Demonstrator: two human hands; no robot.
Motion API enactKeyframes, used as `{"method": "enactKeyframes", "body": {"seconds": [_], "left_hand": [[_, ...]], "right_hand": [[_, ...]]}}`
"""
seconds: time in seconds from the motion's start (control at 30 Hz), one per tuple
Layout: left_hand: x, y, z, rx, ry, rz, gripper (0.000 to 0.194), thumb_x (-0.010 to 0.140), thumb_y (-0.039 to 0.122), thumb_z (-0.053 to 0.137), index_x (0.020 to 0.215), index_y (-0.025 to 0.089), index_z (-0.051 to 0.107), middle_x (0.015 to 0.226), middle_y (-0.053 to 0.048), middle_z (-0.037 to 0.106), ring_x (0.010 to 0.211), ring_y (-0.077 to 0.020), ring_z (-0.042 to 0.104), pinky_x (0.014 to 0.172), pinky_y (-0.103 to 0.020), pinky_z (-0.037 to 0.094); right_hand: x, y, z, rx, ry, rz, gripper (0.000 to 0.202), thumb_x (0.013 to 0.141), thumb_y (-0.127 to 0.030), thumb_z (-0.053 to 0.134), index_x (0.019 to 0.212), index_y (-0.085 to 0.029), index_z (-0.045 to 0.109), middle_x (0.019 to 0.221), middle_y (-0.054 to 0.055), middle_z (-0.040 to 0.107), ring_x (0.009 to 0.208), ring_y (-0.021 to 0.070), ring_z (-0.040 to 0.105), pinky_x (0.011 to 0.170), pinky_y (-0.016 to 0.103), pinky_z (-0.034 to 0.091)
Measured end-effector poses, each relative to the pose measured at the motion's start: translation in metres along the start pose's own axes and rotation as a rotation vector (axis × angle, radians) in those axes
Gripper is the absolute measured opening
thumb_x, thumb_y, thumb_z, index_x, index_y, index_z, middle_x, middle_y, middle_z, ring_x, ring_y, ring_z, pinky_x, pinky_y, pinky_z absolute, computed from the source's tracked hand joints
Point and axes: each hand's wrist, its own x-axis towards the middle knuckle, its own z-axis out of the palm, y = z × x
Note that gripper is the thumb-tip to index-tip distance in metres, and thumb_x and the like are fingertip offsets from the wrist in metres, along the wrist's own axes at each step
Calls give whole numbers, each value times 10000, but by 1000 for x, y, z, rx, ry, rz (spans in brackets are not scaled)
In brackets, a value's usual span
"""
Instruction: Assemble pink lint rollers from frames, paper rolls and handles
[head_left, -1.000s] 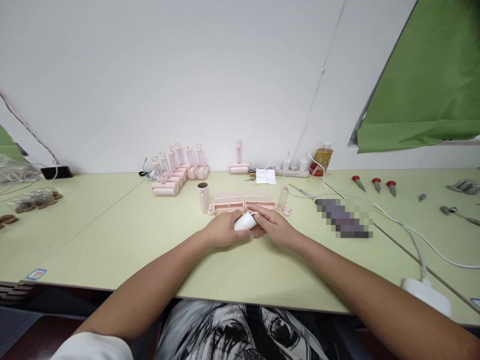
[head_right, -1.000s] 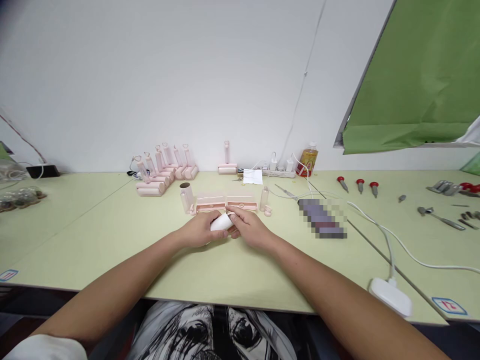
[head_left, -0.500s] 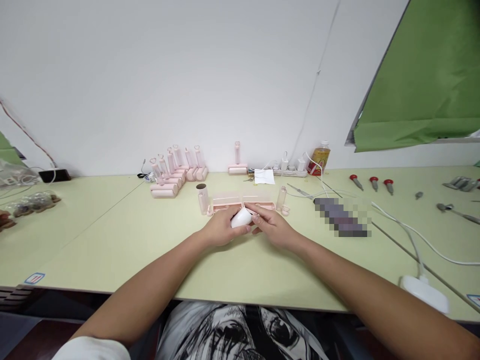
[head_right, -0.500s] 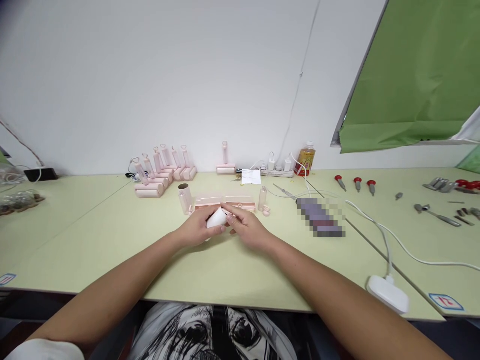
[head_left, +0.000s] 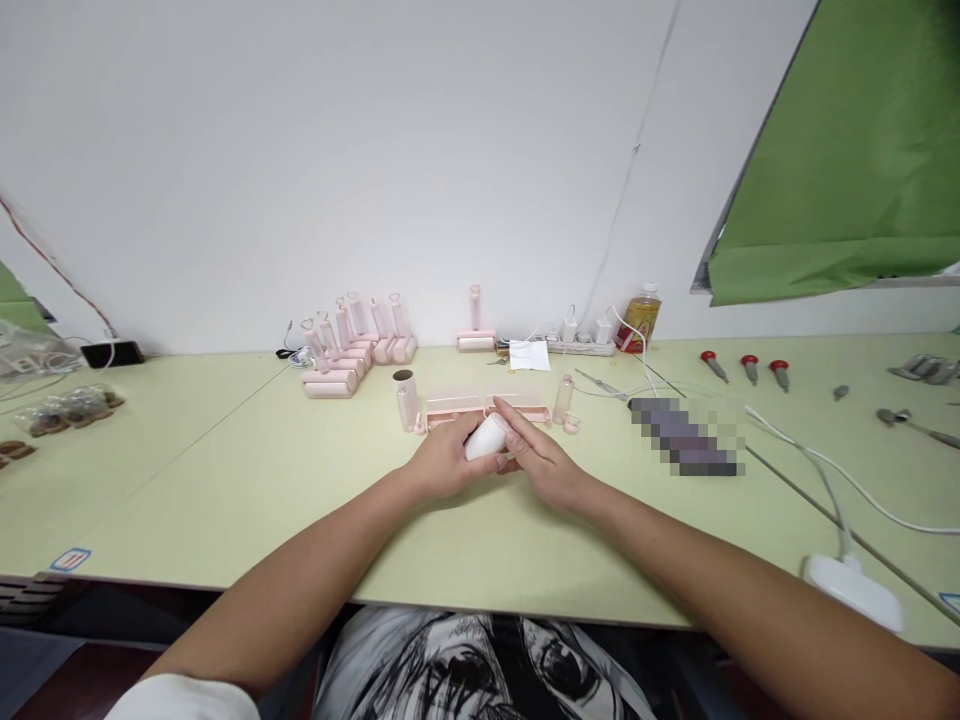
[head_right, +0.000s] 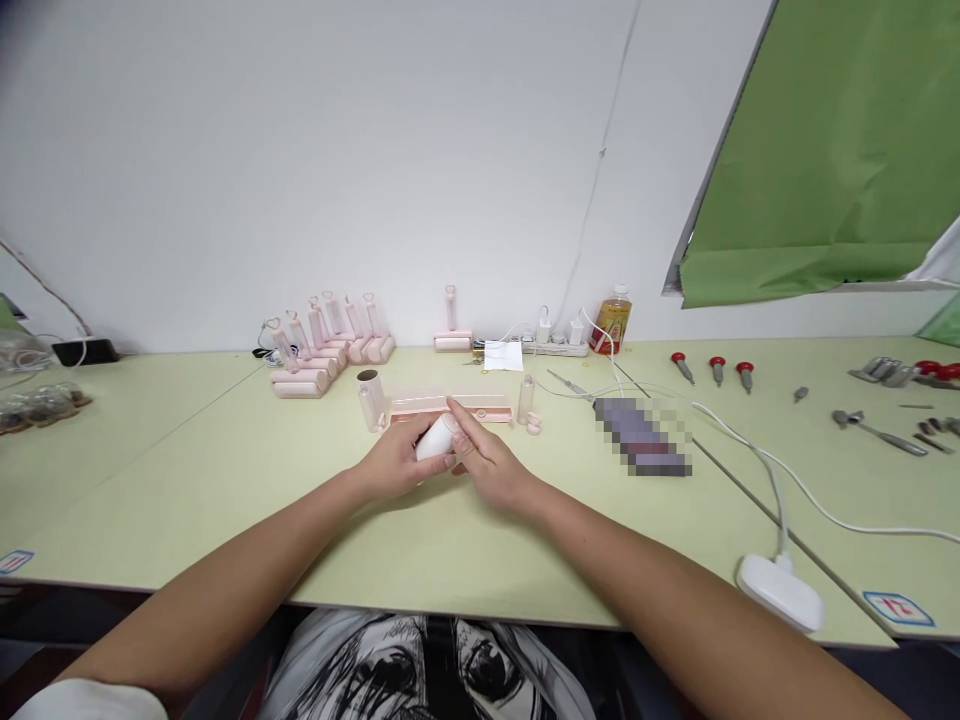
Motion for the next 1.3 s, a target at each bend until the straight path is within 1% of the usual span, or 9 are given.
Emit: {"method": "enactKeyframes", "body": {"seconds": [0.17, 0.33, 0.53, 0.6, 0.77, 0.9, 1.03, 1.17, 1.3], "left_hand": [[1, -1, -1, 1, 41, -14, 457, 804, 539, 585, 1109, 199, 583, 999, -34, 669, 847, -199, 605, 699, -286, 446], [1, -7, -1, 2, 61, -38, 440, 797, 513, 595, 1088, 185, 563, 977, -39, 652, 830, -198, 592, 680, -287, 438], [1, -11, -3, -108, 160, -97, 727, 842, 505, 546, 1435, 225, 231, 927, -29, 626, 725, -166, 568, 646, -280, 424], [2, -13, -3, -98, 188, -100, 661, 847, 506, 532, 1403, 240, 290, 900, -17, 609, 718, -163, 551, 640, -275, 414], [4, -18, -3, -142, 255, -149, 502, 807, 518, 573, 1183, 223, 418, 802, 11, 570, 688, -157, 529, 594, -258, 388], [6, -19, -4, -167, 346, -204, 378, 783, 506, 599, 974, 224, 435, 754, 25, 545, 668, -148, 520, 565, -242, 368], [9, -20, -6, -200, 440, -241, 333, 768, 460, 621, 815, 217, 398, 697, 50, 456, 596, -106, 463, 520, -212, 348], [13, -18, -8, -434, 463, -336, 349, 755, 447, 627, 798, 222, 364, 635, 67, 438, 504, -91, 479, 440, -185, 332], [17, -17, -10, -644, 441, -423, 336, 768, 445, 593, 873, 235, 353, 525, 94, 452, 348, -99, 440, 330, -172, 284]], "right_hand": [[-2, -2, -1, -65, 98, -90, 750, 917, -445, 501, 1523, -327, 76, 1520, 130, 284, 1108, 222, 569, 914, 413, 508], [-2, -8, -3, -186, -58, -109, 681, 880, -429, 559, 1477, -287, 262, 1484, 128, 337, 1113, 241, 551, 794, 354, 544], [7, -7, -25, -501, 247, -29, 461, 898, -364, 491, 1334, -214, 476, 1320, 123, 530, 875, 199, 607, 810, 388, 503], [9, -2, -31, -646, 173, 13, 390, 891, -304, 484, 1264, -211, 549, 1264, 106, 579, 837, 193, 612, 826, 385, 482], [10, 5, -29, -895, -68, 29, 324, 844, -239, 529, 1147, -174, 623, 1203, 124, 620, 1080, 272, 563, 899, 378, 416], [10, 1, -25, -963, -35, 103, 173, 854, -263, 505, 907, -179, 646, 960, 92, 650, 870, 232, 598, 763, 333, 420], [10, 2, -26, -979, 38, 126, 297, 821, -277, 554, 1096, -181, 609, 1170, 117, 579, 1000, 253, 561, 791, 324, 404], [10, 5, -30, -978, -80, 169, 310, 874, -305, 500, 1119, -170, 632, 1082, 127, 614, 974, 257, 575, 787, 327, 396], [9, 3, -31, -961, -98, 171, 415, 867, -427, 526, 1200, -190, 597, 1103, 127, 600, 972, 266, 578, 765, 322, 396]]}}
